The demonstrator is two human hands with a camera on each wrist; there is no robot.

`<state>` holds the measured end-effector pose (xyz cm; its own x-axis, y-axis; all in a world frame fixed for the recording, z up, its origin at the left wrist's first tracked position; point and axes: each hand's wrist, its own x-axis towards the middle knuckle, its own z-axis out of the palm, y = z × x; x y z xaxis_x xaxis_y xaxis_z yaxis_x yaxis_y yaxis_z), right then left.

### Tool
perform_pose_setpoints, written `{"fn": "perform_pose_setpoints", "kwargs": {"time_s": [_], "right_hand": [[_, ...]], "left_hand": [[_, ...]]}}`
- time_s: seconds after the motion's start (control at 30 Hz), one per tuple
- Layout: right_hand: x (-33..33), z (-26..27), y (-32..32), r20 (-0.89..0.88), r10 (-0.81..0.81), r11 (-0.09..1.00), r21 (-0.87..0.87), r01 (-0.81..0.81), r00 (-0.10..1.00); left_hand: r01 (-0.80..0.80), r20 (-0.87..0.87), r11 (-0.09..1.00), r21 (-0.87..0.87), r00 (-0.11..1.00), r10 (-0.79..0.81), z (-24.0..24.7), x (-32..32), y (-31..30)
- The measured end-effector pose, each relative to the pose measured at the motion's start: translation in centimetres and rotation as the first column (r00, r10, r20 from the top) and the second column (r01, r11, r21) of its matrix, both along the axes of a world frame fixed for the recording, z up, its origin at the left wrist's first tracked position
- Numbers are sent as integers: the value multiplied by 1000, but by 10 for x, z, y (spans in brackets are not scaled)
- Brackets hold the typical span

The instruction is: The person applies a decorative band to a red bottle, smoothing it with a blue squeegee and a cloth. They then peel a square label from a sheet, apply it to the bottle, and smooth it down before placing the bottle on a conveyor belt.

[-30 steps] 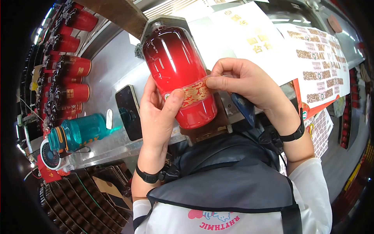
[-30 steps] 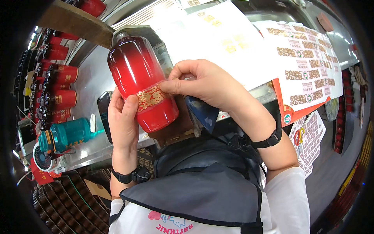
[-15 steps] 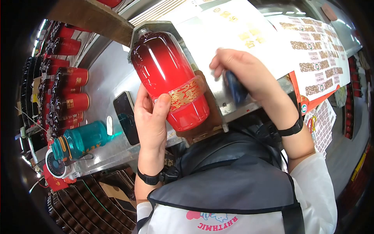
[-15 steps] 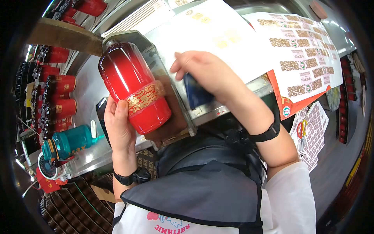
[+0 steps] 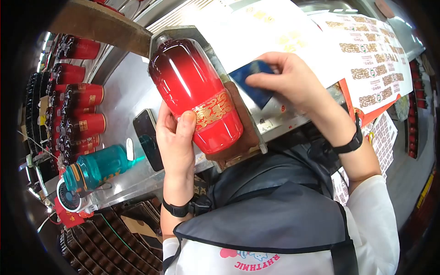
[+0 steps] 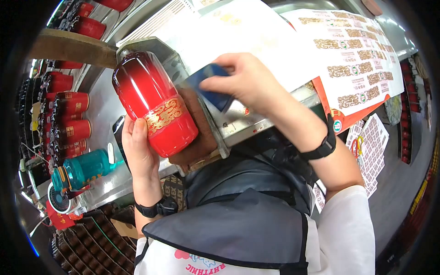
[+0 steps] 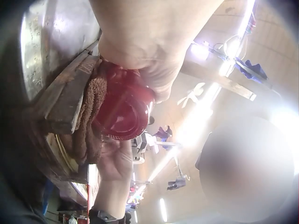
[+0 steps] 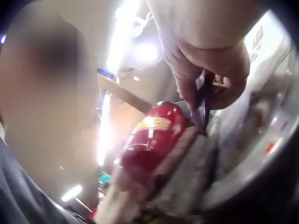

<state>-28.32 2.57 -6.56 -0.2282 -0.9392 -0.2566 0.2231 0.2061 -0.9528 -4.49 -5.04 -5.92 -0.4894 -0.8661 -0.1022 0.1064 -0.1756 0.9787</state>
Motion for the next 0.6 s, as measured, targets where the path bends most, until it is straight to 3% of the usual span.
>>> {"fn": "perform_pose_setpoints", "kwargs": {"time_s": [0.1, 0.17, 0.2, 0.27, 0.3, 0.4, 0.47, 0.53, 0.6], "right_hand": [[1, 7, 9, 6, -50, 998, -34, 51, 999], [18, 18, 11, 65, 36, 968, -251, -19, 997], [11, 9, 9, -10, 120, 979, -163, -120, 993], [-7, 2, 9, -95, 83, 997, 12, -82, 992], [-10, 4, 10, 80, 78, 996, -43, -75, 994], [11, 17, 13, 176, 146, 976, -184, -113, 973], [6, -1, 8, 95, 142, 972, -202, -120, 985], [-5, -2, 8, 7, 79, 996, -37, -78, 997], [5, 1, 10, 87, 33, 991, -133, -21, 996]], "left_hand": [[-5, -5, 1000, 13, 1000, 5, 0, 0, 0], [-5, -15, 1000, 23, 1000, 5, -3, 1, 0], [-6, -32, 1000, 31, 999, 7, -3, 1, -1], [9, -40, 1000, 27, 999, -8, -4, 2, -3], [15, -42, 999, 30, 999, -13, -4, 3, -3], [24, -64, 998, 51, 998, -21, -8, 6, -5], [23, -59, 999, 43, 998, -20, -6, 4, -4], [12, -54, 999, 43, 998, -10, -6, 4, -4], [33, -65, 998, 49, 997, -30, -8, 5, -5]]}}
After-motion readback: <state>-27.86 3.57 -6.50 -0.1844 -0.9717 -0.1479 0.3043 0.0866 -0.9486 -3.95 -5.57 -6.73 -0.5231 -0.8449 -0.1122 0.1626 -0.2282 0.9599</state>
